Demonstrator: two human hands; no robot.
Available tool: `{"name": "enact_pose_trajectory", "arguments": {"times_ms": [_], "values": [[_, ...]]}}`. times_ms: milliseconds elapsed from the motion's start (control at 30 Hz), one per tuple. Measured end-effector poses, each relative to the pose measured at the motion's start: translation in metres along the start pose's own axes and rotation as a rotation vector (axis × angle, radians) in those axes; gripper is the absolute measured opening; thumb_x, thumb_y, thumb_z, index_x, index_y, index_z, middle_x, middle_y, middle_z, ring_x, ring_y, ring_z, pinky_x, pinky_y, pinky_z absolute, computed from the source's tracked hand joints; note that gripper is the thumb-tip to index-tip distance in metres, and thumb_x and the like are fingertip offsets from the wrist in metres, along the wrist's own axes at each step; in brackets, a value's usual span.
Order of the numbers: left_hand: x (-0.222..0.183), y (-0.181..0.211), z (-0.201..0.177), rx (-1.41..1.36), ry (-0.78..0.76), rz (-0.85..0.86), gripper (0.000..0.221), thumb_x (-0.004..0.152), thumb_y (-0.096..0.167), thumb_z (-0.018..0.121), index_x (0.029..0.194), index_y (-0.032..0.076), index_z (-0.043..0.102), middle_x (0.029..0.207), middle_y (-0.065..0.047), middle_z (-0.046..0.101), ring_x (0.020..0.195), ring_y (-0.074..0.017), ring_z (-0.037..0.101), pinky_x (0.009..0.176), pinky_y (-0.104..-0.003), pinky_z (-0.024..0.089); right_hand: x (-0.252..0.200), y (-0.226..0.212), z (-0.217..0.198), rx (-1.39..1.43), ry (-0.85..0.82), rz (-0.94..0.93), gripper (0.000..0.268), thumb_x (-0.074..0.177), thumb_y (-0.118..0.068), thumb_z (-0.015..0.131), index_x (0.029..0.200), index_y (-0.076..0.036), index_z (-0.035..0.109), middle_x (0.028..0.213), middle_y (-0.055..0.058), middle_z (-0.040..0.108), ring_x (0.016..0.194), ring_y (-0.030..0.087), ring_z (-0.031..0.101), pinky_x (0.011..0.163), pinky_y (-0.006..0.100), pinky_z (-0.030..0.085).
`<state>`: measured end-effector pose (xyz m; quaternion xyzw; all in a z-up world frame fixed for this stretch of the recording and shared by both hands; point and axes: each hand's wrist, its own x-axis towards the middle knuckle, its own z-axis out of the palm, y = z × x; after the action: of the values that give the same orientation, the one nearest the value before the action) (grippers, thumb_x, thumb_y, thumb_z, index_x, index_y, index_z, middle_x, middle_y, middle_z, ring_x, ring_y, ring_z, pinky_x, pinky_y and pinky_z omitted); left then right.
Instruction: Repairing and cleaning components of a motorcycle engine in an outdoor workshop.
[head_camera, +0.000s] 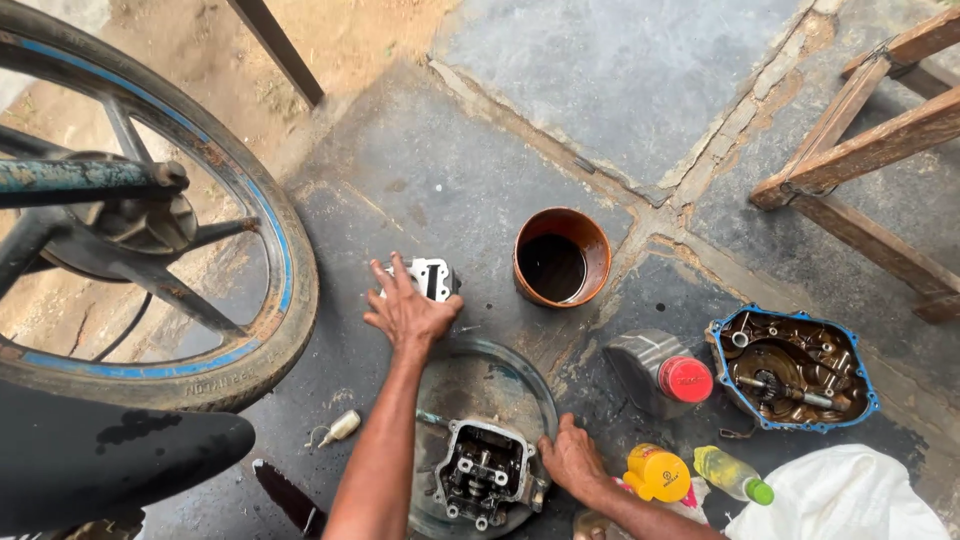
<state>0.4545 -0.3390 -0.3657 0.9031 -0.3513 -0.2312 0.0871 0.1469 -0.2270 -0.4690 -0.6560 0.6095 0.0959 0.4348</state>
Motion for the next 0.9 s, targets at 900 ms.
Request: {"name": "enact_pose_trajectory", "arguments": {"times_ms": [900], "values": [[-0.295,-0.325,0.310,0.077,0.289,0.388,0.054,0.094,0.026,0.056,0.146,0.017,0.049,0.152,-0.030,0.041,0.132,-0.0575,0.044,0.108,-0.067,0.040,0.159,-0.163,-0.025,0.690,0.387,0.232,0.049,0.091,-0.022,0.076,0.117,0.011,0.051,0.109,0.028,0.068,0.071,0.034,0.075,0.051,0.040,0.062]]}}
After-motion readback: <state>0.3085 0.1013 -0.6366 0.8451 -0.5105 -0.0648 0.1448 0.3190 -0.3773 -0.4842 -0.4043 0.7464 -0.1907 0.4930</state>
